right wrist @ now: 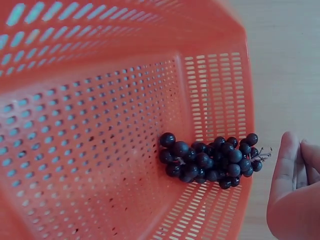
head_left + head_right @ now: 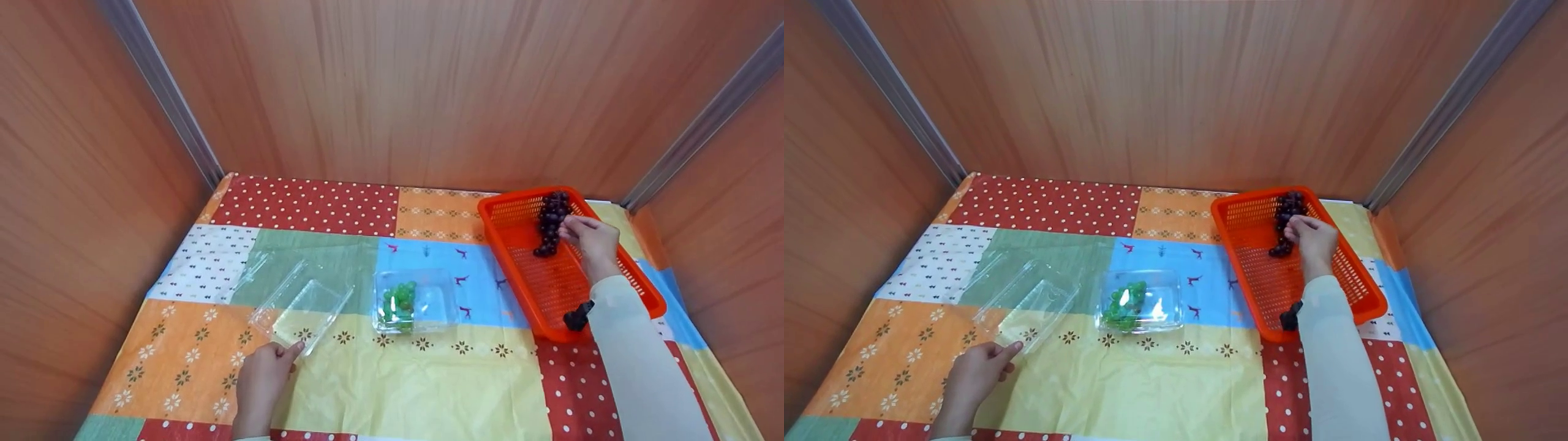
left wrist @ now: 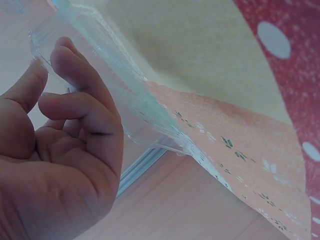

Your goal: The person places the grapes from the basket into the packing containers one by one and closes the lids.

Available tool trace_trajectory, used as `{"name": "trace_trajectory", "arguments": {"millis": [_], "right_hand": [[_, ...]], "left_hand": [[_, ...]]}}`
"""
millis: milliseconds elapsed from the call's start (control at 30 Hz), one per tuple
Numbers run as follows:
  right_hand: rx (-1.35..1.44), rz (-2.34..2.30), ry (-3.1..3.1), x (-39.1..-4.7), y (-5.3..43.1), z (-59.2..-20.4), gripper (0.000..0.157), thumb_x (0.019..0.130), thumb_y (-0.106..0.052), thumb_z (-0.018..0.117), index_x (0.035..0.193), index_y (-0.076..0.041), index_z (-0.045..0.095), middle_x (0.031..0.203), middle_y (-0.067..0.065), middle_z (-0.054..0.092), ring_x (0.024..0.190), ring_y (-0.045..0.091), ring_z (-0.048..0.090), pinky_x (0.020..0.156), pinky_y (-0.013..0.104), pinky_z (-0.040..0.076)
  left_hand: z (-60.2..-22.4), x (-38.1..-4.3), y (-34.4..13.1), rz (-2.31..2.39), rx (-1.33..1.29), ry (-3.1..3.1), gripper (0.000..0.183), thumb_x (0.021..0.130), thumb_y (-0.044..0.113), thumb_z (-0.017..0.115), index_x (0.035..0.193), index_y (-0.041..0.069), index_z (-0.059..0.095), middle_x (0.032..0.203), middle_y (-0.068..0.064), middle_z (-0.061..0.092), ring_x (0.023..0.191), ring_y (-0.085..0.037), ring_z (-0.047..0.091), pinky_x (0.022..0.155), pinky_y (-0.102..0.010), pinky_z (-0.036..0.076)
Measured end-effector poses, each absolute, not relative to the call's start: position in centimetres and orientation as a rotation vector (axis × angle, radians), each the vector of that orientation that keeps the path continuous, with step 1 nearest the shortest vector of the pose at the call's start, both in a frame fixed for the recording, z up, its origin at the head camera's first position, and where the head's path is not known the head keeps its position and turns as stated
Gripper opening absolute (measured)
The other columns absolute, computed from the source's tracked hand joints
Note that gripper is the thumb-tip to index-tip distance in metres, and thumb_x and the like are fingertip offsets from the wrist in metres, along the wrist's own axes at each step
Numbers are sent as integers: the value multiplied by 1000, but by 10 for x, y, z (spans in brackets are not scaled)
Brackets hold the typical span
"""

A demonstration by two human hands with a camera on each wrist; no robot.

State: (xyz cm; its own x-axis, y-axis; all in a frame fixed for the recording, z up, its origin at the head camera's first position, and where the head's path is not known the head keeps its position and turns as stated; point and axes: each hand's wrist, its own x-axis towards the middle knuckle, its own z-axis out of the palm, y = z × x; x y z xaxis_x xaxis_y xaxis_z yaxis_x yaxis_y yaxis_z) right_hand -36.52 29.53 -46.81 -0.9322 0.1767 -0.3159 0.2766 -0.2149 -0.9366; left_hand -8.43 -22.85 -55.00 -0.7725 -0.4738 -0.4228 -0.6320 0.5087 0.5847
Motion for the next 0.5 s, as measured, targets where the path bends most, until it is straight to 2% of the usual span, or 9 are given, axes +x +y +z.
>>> {"name": "trace_trajectory", "arguments": {"millis": [167,500], "right_hand": [[550,-2327,1914,-379,295,-467,29,84,-17,69,111,-9,68,105,8,67,98,20,66,91,28,47],[648,-2353,1876,-400,296,-480,21,82,-16,71,102,-10,71,99,5,70,92,19,69,85,27,50]], "left_hand": [[-546,-89,-228,1127,-981,2490,41,89,48,58,88,7,65,72,-6,63,62,-18,53,57,-28,38],[-548,-86,-227,1130,-1047,2456,40,89,49,59,82,10,64,69,-4,62,59,-17,51,56,-28,37]]}}
